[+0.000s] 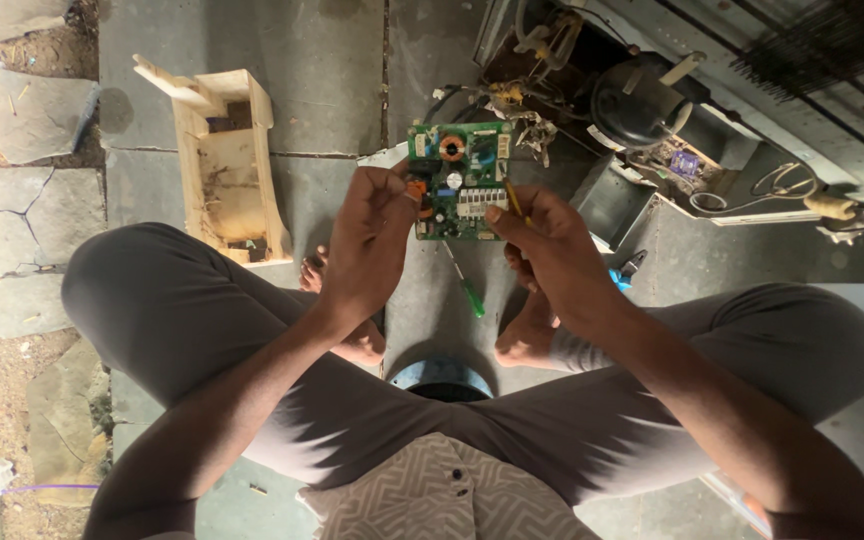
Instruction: The person sits cross-legged on the floor holding a green circuit board and uses a screwdriver to pry and scrape components and residue from the board, turning it over to work on both sides. They set the board down and pick it back up while continuing to work on it with the screwdriver.
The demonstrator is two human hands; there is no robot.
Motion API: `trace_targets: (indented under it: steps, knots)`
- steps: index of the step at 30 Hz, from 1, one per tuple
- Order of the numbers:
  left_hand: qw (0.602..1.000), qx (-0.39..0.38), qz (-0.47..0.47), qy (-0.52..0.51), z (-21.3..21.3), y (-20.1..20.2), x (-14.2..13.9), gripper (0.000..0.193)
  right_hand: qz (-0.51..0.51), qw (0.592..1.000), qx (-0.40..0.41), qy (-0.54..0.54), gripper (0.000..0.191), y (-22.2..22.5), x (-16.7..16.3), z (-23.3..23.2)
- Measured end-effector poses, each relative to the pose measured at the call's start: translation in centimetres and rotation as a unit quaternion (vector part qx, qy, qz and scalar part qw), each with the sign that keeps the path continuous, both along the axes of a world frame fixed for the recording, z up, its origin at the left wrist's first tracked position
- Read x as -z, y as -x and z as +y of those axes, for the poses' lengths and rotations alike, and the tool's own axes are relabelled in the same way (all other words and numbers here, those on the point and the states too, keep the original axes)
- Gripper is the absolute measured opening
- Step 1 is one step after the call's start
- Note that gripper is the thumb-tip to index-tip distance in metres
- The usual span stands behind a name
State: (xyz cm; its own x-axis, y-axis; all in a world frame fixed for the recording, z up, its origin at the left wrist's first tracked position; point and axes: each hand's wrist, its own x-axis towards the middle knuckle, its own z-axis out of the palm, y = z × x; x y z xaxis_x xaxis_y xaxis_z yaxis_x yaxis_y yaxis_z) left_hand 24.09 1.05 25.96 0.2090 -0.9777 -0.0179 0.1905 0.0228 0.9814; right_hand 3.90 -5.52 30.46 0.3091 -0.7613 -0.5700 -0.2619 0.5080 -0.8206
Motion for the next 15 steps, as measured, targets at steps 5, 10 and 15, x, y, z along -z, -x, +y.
trace_targets:
  steps: [5, 10, 15]
  knots:
    - [0.999, 0.011, 0.039, -0.001, 0.0, -0.6, 1.1, 0.002, 0.012, 0.999, -0.006, 0.031, 0.032, 0.4, 1.2, 0.2]
    - [0.992, 0.005, 0.103, -0.067, -0.2, -0.8, 2.3, 0.009, 0.012, 0.993, -0.008, 0.115, 0.031, 0.6, 2.7, 0.9]
    - [0.984, 0.03, 0.148, -0.094, -0.3, -1.1, 2.2, 0.014, 0.029, 0.99, -0.012, 0.141, 0.032, 0.9, 3.1, 1.3]
